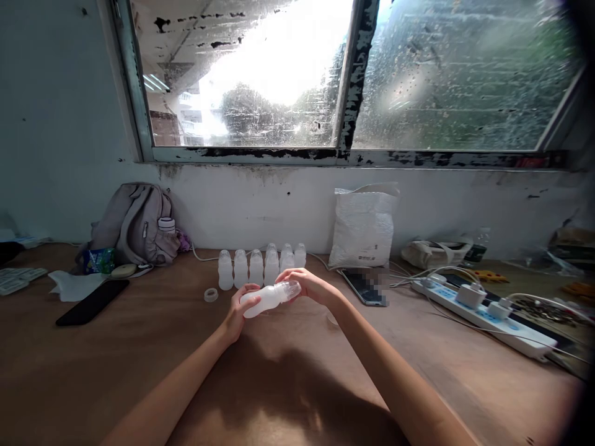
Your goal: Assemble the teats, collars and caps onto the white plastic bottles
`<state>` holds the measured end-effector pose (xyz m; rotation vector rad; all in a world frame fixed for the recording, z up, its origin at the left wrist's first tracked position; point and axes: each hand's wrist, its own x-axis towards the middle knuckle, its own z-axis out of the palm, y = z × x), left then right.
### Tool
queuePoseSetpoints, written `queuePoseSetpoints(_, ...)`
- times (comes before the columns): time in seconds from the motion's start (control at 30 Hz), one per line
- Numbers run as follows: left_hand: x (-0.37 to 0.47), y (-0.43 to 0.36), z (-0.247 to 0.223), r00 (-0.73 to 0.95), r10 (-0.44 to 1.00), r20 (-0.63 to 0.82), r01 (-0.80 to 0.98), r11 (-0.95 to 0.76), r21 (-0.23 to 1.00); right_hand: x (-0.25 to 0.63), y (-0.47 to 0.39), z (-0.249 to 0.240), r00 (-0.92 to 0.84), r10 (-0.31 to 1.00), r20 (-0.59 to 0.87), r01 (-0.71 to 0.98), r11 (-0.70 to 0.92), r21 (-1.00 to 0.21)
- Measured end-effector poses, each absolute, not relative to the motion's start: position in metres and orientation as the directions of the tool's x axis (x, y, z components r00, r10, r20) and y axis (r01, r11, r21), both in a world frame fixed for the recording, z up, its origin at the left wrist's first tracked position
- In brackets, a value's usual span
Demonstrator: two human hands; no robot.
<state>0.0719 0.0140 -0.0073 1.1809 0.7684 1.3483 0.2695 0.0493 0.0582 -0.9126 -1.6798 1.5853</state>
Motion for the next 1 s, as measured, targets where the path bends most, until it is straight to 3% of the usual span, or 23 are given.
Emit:
queuePoseSetpoints(0.23,0.071,0.018,-0.013,-0.067,0.963,0.260,-0.256,-0.268,0.929,0.244,0.055,0.036,-0.488,0.873,-0.004,-0.035,-0.025,-0.999)
queuePoseSetpoints(0.7,0.066,0.018,-0.009,-0.104,0.905,0.413,-0.113,-0.423,0.899,0.222,0.042,0.018,-0.427,0.901,0.072,-0.151,0.008,-0.988)
queuePoseSetpoints(0.9,0.071,0.012,-0.009,-0.172,0.892,0.418,-0.095,-0.438,0.894,0.223,0.042,0.037,-0.418,0.901,0.116,-0.073,0.094,-0.993)
queuePoseSetpoints(1.0,0.074,0.013,-0.014,-0.047,0.945,0.323,-0.125,-0.326,0.937,0.230,0.042,0.047,-0.356,0.920,0.161,0.012,0.177,-0.984)
